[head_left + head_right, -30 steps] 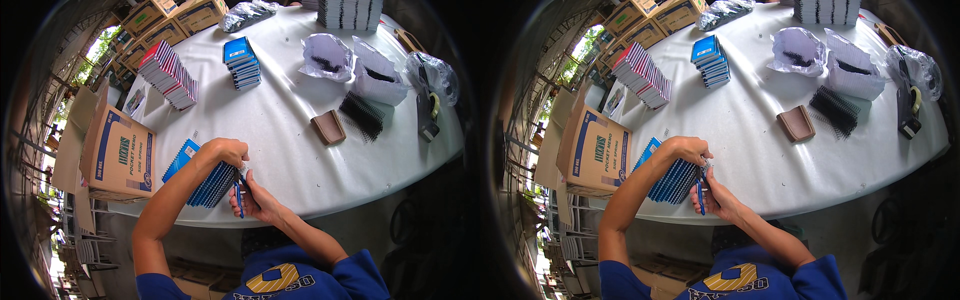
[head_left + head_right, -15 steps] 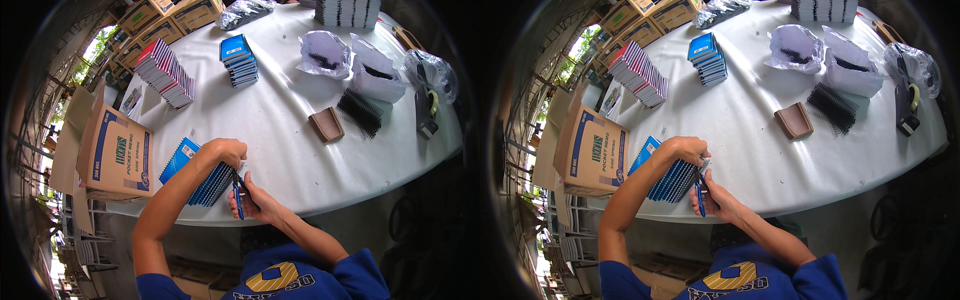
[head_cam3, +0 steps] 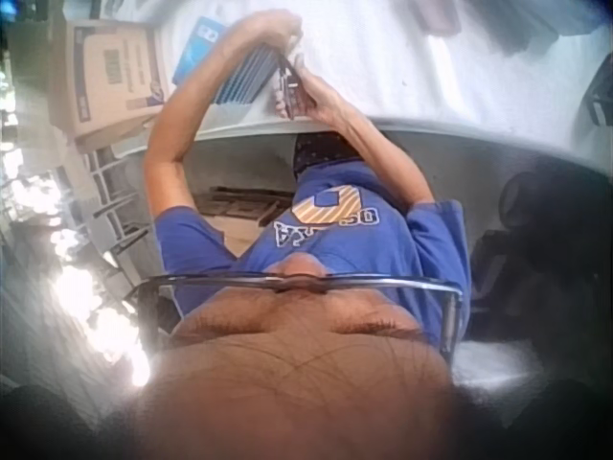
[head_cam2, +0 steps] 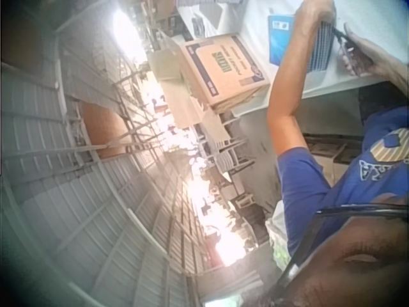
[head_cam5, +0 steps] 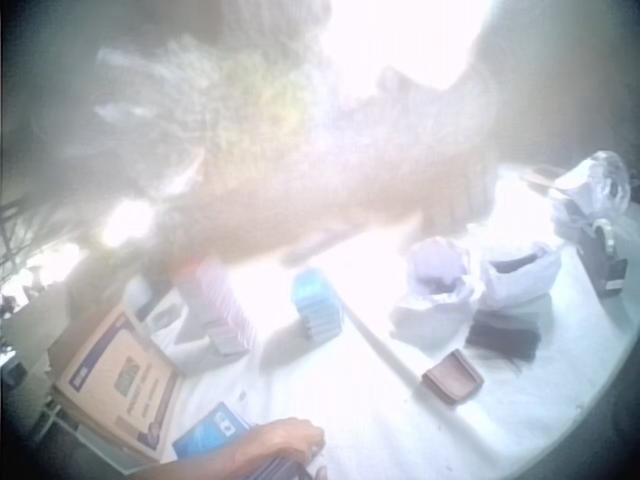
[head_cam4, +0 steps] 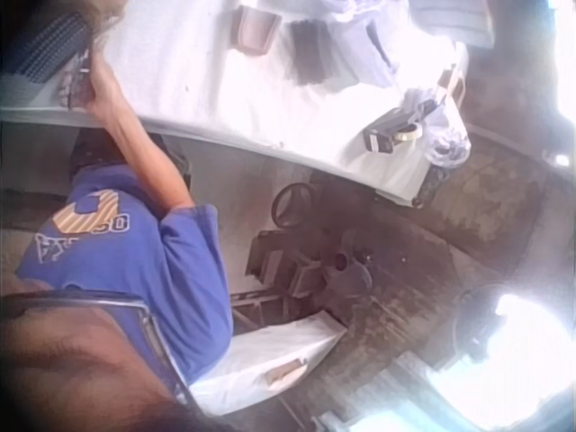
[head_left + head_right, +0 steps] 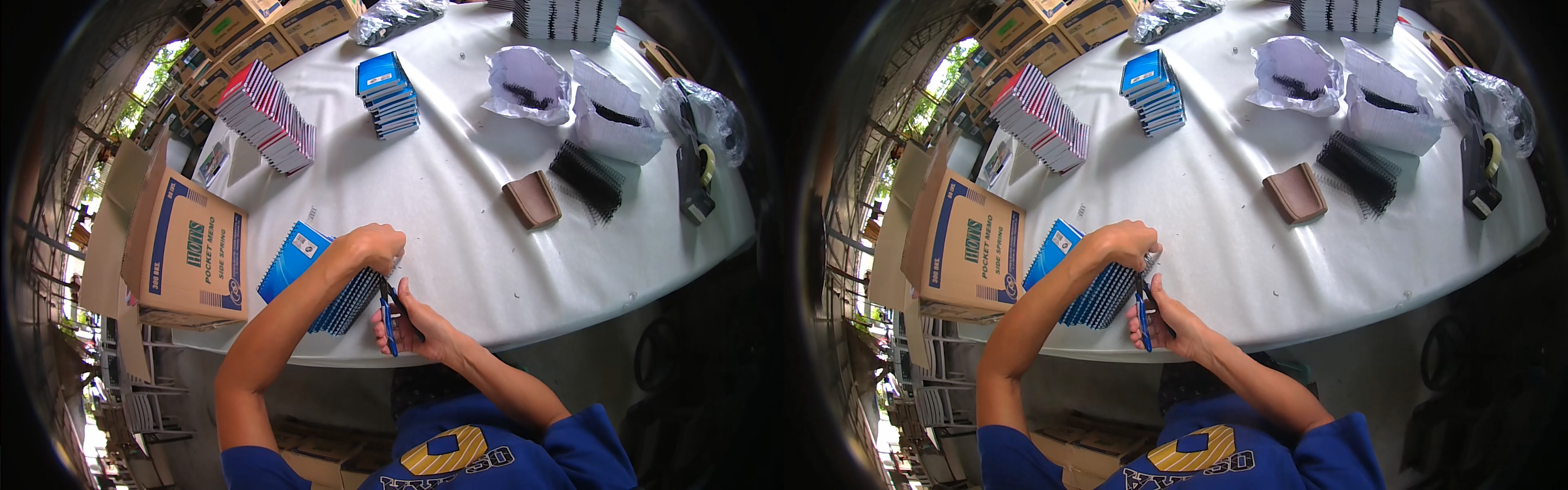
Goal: The person trims the metal binding wires of spiral notebooks using side-cutting pliers and stacks the finished notebooks into a cardboard box.
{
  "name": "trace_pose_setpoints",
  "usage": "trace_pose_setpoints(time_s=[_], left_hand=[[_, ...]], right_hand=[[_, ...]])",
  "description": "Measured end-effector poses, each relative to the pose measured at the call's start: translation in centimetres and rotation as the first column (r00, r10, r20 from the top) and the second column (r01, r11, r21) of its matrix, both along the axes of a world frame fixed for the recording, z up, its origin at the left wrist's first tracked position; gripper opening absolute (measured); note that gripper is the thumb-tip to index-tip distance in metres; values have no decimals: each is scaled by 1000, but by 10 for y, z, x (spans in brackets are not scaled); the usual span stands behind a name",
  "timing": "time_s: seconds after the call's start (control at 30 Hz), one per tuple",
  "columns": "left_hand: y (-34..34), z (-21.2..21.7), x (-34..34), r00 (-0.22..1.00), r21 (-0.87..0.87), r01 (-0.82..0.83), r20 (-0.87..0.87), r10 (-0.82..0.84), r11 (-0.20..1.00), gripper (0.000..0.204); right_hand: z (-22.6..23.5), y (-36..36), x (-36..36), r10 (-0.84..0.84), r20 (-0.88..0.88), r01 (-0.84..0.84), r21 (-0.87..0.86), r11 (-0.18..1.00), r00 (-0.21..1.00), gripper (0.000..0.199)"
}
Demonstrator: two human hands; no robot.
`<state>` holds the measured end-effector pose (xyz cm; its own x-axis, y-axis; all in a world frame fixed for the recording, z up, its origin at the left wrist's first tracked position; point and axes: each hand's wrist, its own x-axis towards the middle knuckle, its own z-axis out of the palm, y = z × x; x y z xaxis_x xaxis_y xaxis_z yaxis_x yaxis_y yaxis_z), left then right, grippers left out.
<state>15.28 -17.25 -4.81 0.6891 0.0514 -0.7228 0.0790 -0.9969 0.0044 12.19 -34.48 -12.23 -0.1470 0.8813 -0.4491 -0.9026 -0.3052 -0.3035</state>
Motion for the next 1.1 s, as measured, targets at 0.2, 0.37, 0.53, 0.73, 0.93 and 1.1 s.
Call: trace_pose_setpoints(time_s=[0.2, 0.37, 0.53, 0.73, 0.93, 1.1], left_hand=[[-1, -3, -1, 998, 17, 29, 62, -30, 999, 32], [-9, -7, -5, 987, 68, 22, 157, -32, 997, 33], [-6, -6, -5, 989, 33, -10, 147, 5, 999, 37], [-2, -7, -8, 970, -35, 3, 241, 6, 999, 40], [-4, -16, -10, 965, 37, 35, 257, -43, 999, 31], [-1, -18, -14, 966, 28, 22, 258, -28, 999, 28]], right_hand=[[-48, 14, 7, 117, -282, -32, 290, 957, 952, 76], [-55, 10, 4, 253, -427, -22, 476, 879, 868, 76], [-10, 0, -1, -16, -21, 15, -17, 1000, 1000, 76], [-12, 5, 4, -4, -73, 5, 12, 1000, 997, 75], [-44, 0, 12, 100, -254, -39, 234, 972, 962, 74], [-13, 4, 6, 17, -57, -22, -90, 996, 998, 76]])
